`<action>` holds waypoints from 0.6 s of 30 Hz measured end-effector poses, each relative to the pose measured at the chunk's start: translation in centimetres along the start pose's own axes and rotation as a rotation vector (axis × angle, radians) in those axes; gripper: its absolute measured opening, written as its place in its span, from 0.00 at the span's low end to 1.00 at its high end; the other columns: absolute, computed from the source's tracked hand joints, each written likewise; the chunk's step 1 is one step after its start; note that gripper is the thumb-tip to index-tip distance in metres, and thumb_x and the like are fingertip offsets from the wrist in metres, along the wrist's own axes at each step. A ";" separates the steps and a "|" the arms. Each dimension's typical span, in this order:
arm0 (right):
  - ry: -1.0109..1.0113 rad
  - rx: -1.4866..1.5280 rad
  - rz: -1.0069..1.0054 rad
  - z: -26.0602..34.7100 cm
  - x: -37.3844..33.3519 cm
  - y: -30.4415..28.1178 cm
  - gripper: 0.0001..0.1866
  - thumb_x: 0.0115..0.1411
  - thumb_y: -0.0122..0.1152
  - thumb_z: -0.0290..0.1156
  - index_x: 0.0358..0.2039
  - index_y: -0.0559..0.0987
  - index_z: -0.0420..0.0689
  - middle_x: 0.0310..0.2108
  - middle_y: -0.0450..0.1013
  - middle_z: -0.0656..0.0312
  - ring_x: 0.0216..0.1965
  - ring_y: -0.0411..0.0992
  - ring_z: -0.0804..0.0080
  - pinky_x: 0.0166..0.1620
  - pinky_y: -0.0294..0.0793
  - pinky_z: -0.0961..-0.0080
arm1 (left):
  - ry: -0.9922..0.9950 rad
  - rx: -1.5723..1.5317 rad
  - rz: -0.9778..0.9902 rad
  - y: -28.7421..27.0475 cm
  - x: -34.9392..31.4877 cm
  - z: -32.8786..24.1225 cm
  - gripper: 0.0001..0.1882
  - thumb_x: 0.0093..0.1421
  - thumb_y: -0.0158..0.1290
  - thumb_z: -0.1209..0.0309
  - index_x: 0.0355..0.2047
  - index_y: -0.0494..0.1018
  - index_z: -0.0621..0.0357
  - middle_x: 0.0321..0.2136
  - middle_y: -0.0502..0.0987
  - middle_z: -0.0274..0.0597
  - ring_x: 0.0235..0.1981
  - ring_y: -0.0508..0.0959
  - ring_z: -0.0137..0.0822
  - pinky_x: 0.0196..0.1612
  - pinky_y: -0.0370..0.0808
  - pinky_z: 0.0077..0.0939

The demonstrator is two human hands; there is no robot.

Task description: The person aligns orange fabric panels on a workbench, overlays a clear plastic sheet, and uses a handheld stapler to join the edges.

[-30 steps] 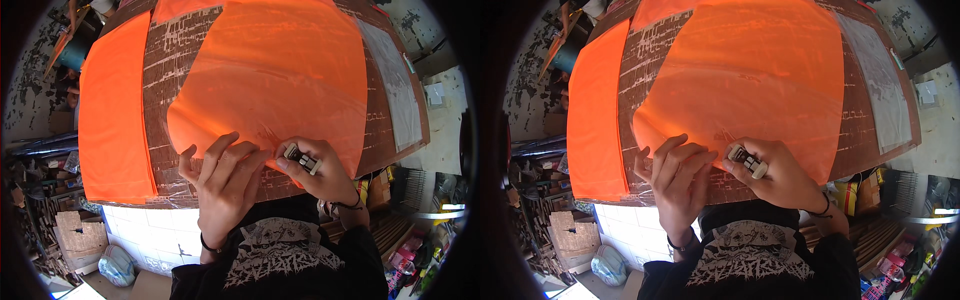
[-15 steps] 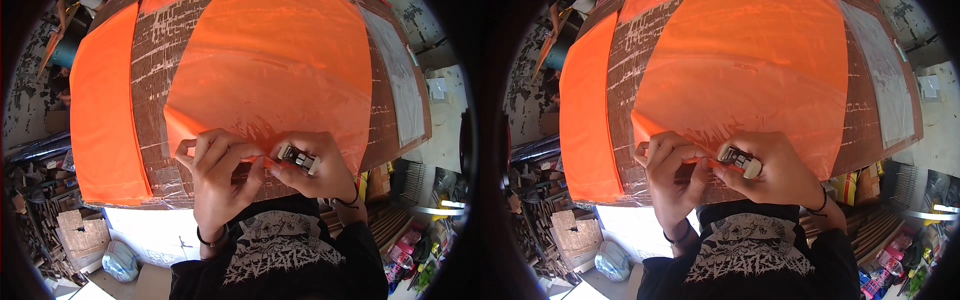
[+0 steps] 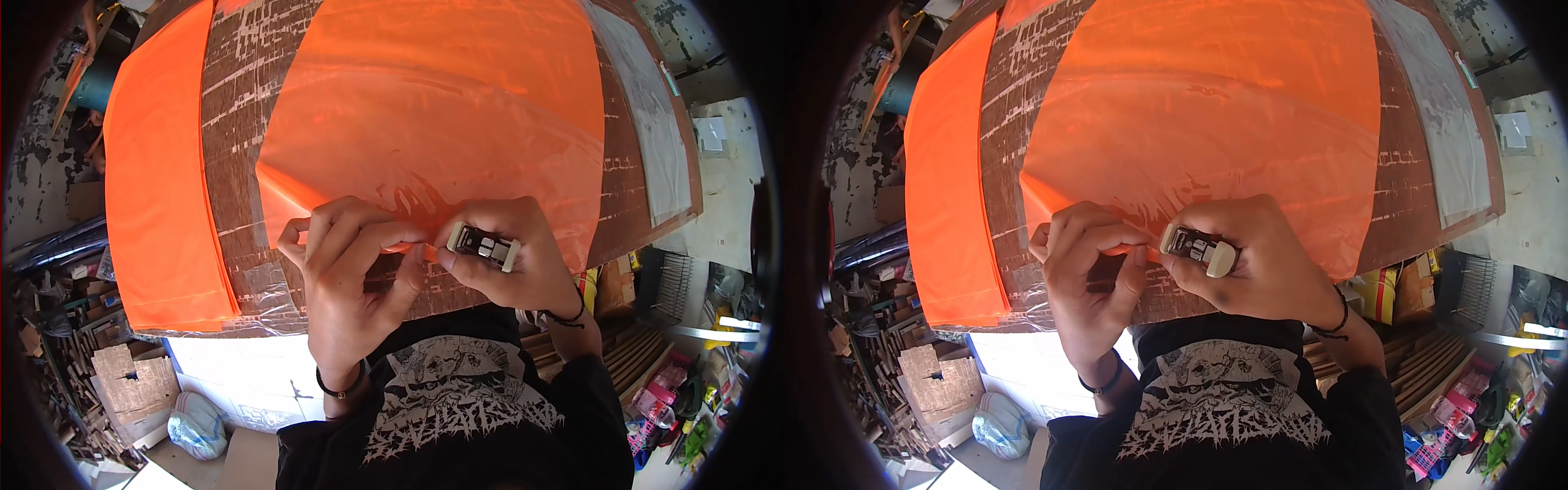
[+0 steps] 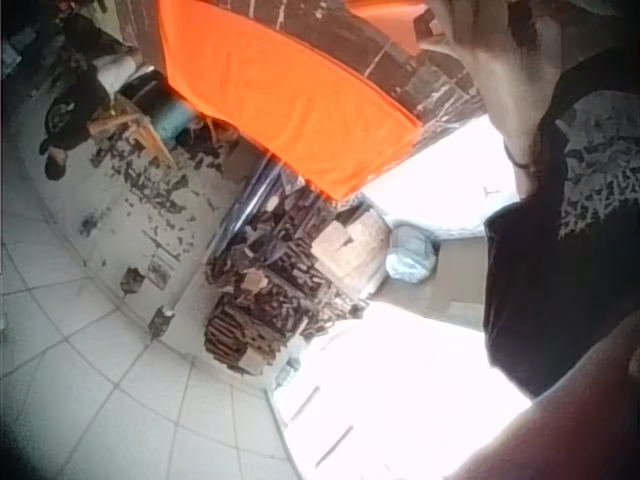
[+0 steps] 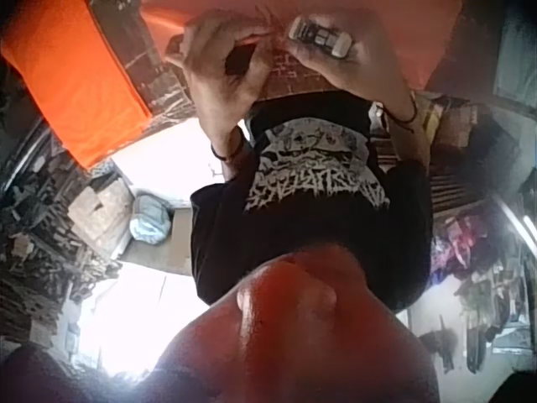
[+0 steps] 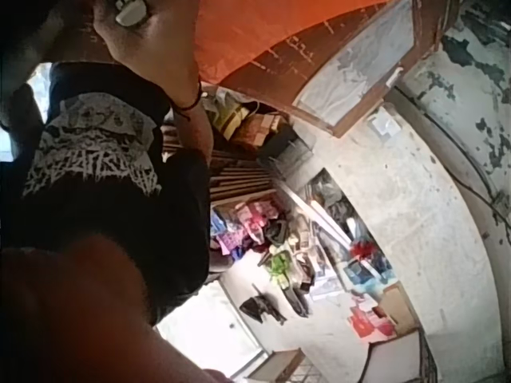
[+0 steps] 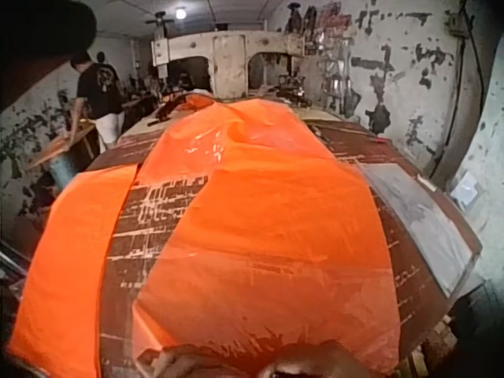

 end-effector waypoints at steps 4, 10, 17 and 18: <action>0.014 0.035 -0.038 -0.1 -0.2 0.1 0.08 0.55 0.66 0.30 0.28 0.79 0.38 0.19 0.72 0.67 0.19 0.67 0.85 0.23 0.63 0.83 | 0.078 0.074 -0.079 -0.1 -0.3 -0.4 0.07 0.46 0.64 0.71 0.28 0.80 0.48 0.32 0.77 0.29 0.41 0.75 0.36 0.51 0.55 0.38; -0.031 -0.011 -0.055 0.0 -0.4 -0.2 0.07 0.55 0.65 0.29 0.29 0.79 0.38 0.19 0.72 0.67 0.19 0.68 0.85 0.24 0.64 0.84 | 0.169 0.291 -0.264 -0.6 -1.8 -1.6 0.10 0.40 0.67 0.71 0.26 0.81 0.47 0.33 0.74 0.30 0.40 0.72 0.36 0.46 0.60 0.35; -0.155 -0.030 -0.063 0.2 -0.3 -0.1 0.06 0.52 0.65 0.26 0.30 0.80 0.39 0.21 0.74 0.64 0.22 0.71 0.80 0.27 0.68 0.81 | 0.155 0.343 -0.261 -0.4 -2.5 -2.1 0.18 0.38 0.69 0.68 0.33 0.83 0.42 0.38 0.72 0.26 0.40 0.67 0.33 0.47 0.57 0.31; -0.179 -0.041 -0.073 0.3 -0.3 -0.1 0.06 0.51 0.65 0.26 0.30 0.80 0.39 0.22 0.75 0.63 0.23 0.72 0.79 0.28 0.69 0.81 | 0.145 0.334 -0.238 -0.3 -2.5 -2.0 0.17 0.38 0.69 0.68 0.33 0.83 0.42 0.38 0.72 0.26 0.40 0.67 0.33 0.47 0.57 0.31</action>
Point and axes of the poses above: each hand's wrist, its own x-axis towards the middle knuckle, its own y-axis out of the palm, z = x × y, the point moved 6 cm from there along x, towards the middle knuckle
